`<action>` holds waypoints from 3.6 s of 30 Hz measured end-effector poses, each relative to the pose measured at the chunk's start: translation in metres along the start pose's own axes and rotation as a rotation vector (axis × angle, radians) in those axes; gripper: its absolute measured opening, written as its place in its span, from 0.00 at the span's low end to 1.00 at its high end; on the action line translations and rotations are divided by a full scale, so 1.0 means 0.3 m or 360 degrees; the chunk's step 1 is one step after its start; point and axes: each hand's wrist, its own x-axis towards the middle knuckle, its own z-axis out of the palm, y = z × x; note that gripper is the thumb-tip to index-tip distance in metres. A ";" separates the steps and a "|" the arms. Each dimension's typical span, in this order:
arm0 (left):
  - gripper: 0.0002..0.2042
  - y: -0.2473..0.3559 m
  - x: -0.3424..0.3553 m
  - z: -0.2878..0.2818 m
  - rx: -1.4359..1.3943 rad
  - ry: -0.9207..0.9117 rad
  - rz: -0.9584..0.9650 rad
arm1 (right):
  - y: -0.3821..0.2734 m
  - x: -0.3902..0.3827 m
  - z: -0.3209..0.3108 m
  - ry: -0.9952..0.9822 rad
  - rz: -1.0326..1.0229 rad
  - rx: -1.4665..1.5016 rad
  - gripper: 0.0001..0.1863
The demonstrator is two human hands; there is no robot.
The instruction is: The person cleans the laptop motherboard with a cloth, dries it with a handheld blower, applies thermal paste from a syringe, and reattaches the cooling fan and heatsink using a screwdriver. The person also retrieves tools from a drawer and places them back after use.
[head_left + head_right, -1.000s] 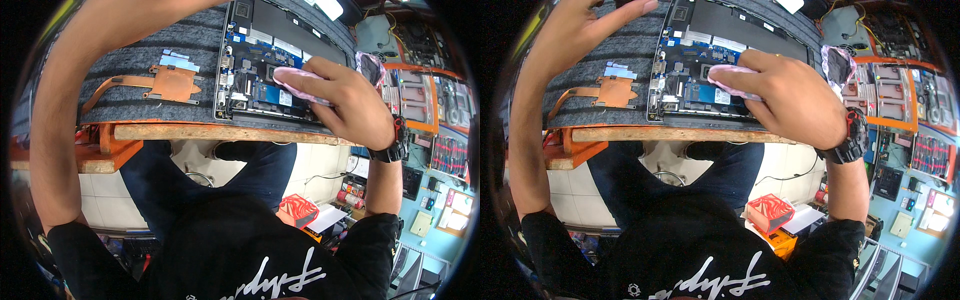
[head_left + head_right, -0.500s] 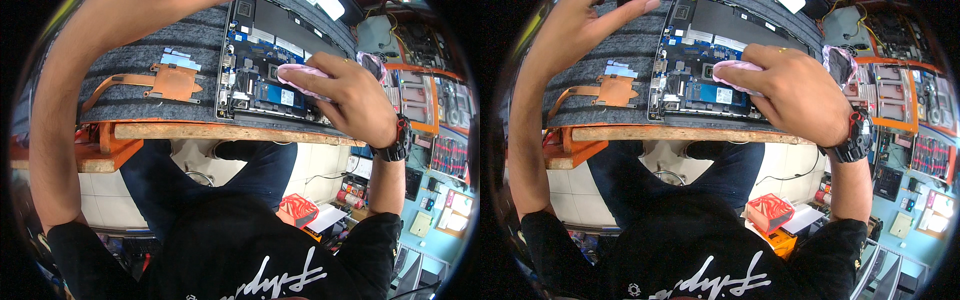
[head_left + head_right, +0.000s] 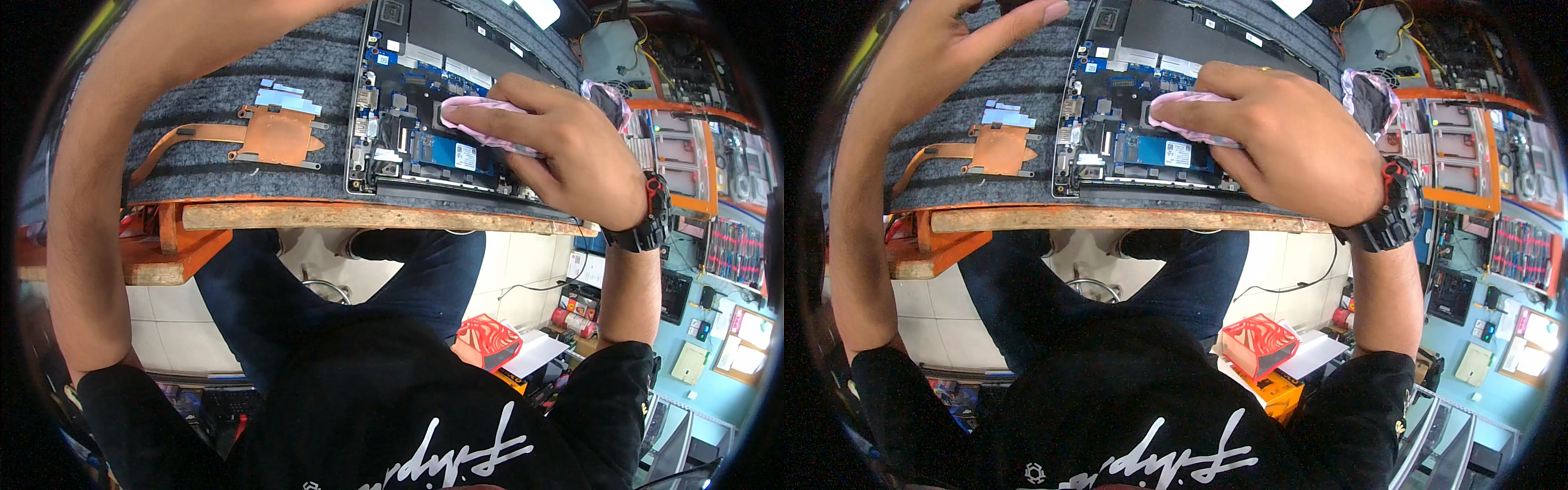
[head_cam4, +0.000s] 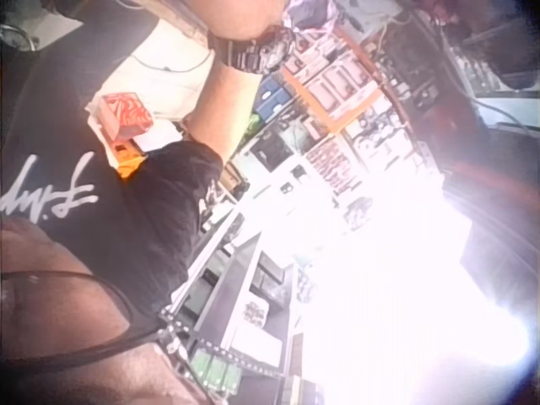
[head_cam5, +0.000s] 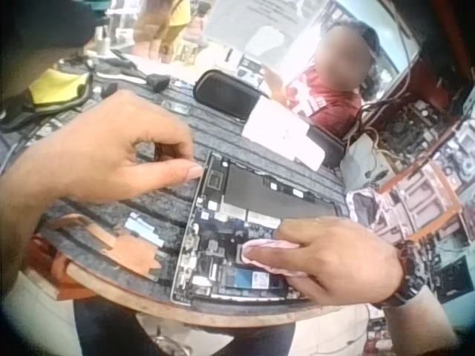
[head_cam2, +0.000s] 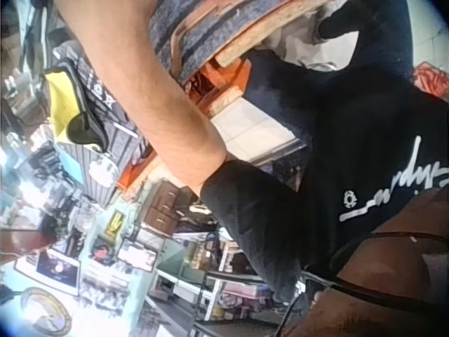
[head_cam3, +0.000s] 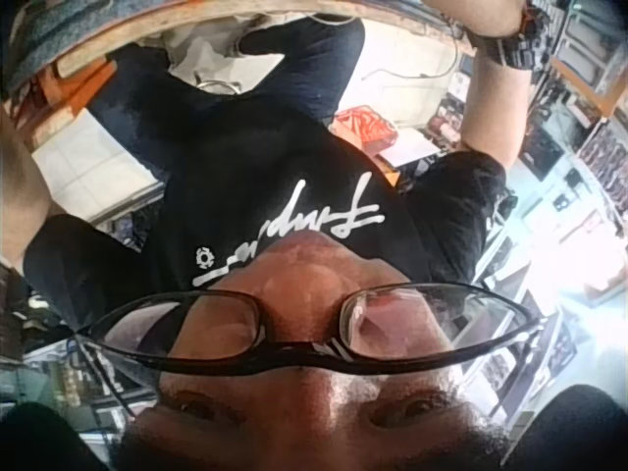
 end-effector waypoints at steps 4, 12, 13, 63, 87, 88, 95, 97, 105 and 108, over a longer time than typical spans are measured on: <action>0.10 0.048 -0.009 -0.011 0.0076 0.0004 0.0013 | 0.005 -0.040 0.000 -0.0054 0.0108 -0.0033 0.25; 0.10 0.076 -0.023 -0.020 0.0143 0.0055 -0.0015 | -0.003 -0.052 -0.001 -0.0073 0.0102 -0.0008 0.26; 0.10 0.055 -0.006 0.007 0.0102 0.0043 0.0015 | 0.001 -0.077 0.000 -0.0111 0.0144 -0.0017 0.26; 0.10 0.059 -0.014 -0.008 0.0173 0.0062 0.0028 | 0.011 0.007 -0.025 -0.0035 -0.0128 -0.0181 0.27; 0.10 0.065 -0.006 -0.025 0.0058 -0.0098 -0.0096 | 0.046 -0.035 -0.013 -0.0071 0.0003 -0.0023 0.23; 0.10 0.067 -0.005 -0.025 0.0079 -0.0105 -0.0100 | 0.047 -0.038 -0.010 -0.0072 0.0005 -0.0017 0.23; 0.09 0.051 -0.008 -0.008 0.0109 -0.0008 0.0029 | 0.026 -0.010 -0.009 0.0048 -0.0050 0.0161 0.31; 0.09 0.042 -0.015 0.002 0.0112 0.0048 0.0064 | 0.029 0.006 0.016 0.0078 -0.0072 0.0098 0.26; 0.09 0.046 -0.003 -0.015 -0.0020 -0.0084 -0.0059 | 0.036 -0.024 0.004 0.0013 -0.0023 0.0072 0.22; 0.10 0.047 -0.014 -0.011 0.0038 0.0010 -0.0026 | 0.029 -0.001 0.014 0.0070 -0.0088 -0.0014 0.22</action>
